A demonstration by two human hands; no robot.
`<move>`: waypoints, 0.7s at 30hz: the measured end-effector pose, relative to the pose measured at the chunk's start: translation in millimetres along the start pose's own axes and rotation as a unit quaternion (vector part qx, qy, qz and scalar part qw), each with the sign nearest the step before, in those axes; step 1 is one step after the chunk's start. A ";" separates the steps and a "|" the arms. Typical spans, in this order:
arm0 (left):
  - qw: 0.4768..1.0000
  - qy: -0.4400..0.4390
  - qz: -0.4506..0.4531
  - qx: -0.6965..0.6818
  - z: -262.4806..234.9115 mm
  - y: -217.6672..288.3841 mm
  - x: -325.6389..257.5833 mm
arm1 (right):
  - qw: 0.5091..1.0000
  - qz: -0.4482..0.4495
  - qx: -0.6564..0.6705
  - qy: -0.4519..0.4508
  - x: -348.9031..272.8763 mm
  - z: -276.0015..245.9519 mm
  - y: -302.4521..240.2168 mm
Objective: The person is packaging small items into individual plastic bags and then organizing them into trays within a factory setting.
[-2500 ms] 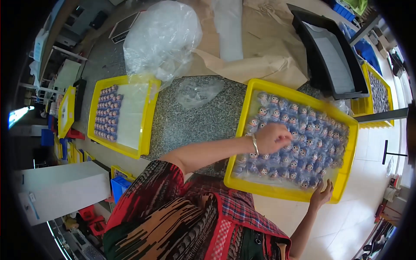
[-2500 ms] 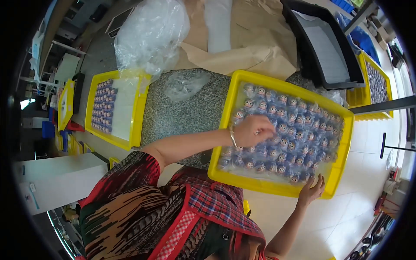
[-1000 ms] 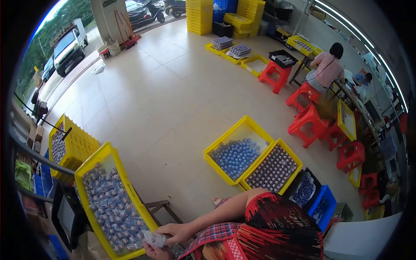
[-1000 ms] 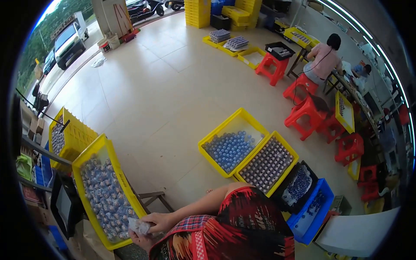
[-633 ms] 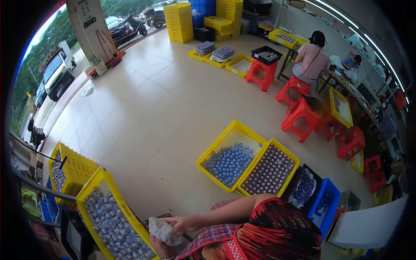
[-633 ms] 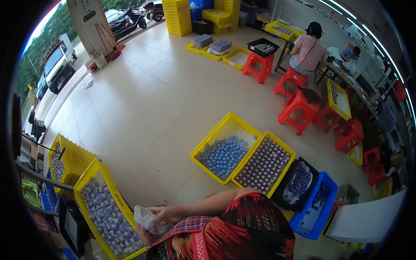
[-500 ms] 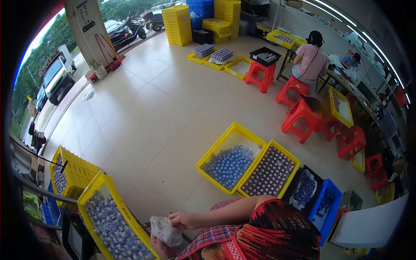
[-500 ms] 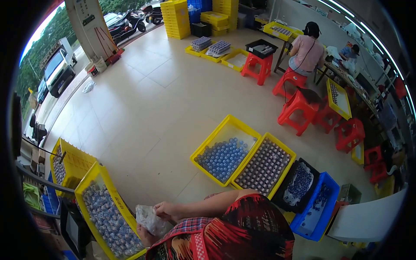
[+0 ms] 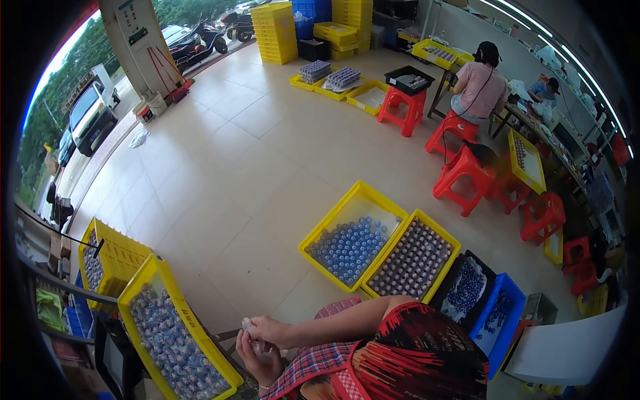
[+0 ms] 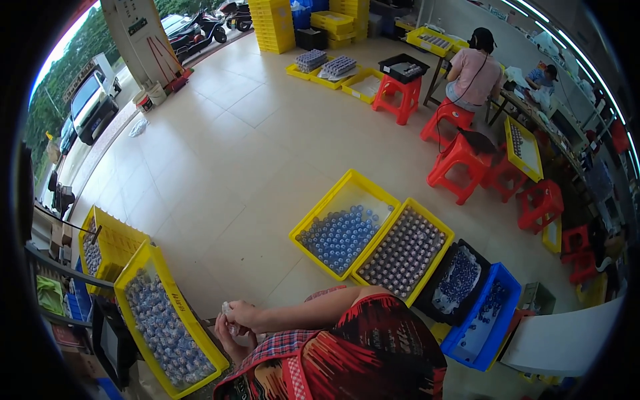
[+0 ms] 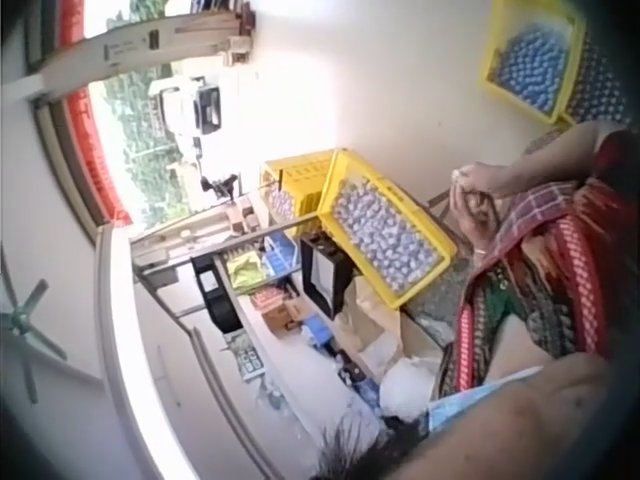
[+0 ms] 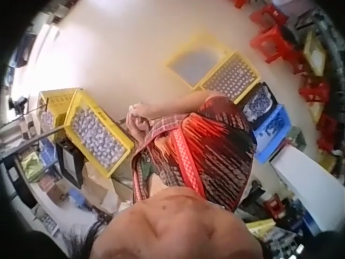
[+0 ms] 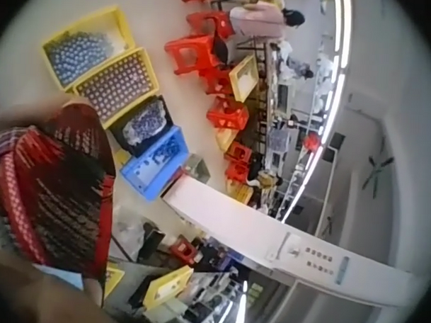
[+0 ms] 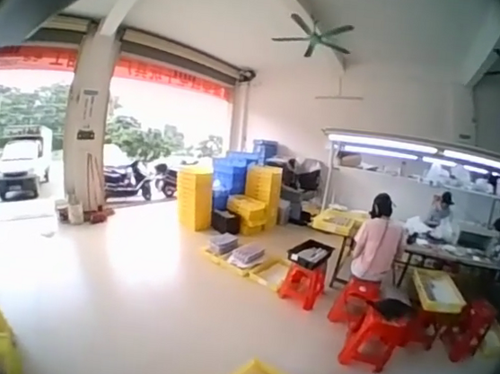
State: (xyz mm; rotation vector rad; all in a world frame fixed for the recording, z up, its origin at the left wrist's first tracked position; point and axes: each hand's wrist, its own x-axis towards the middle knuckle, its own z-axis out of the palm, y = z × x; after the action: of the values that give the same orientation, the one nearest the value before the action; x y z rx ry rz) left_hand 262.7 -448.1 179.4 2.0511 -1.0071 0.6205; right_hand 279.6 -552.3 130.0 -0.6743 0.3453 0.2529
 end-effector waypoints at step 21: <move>0.931 0.024 -0.357 -0.074 -62.2 -88.2 -97.6 | 0.614 -0.304 -0.711 -0.158 -8.4 31.5 15.3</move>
State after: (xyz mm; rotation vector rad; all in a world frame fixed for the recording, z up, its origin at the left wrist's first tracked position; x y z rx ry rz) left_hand 273.1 -319.0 113.0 2.0584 -0.2145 0.1959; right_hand 274.0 -521.4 147.6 -2.2515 -0.5815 -0.0837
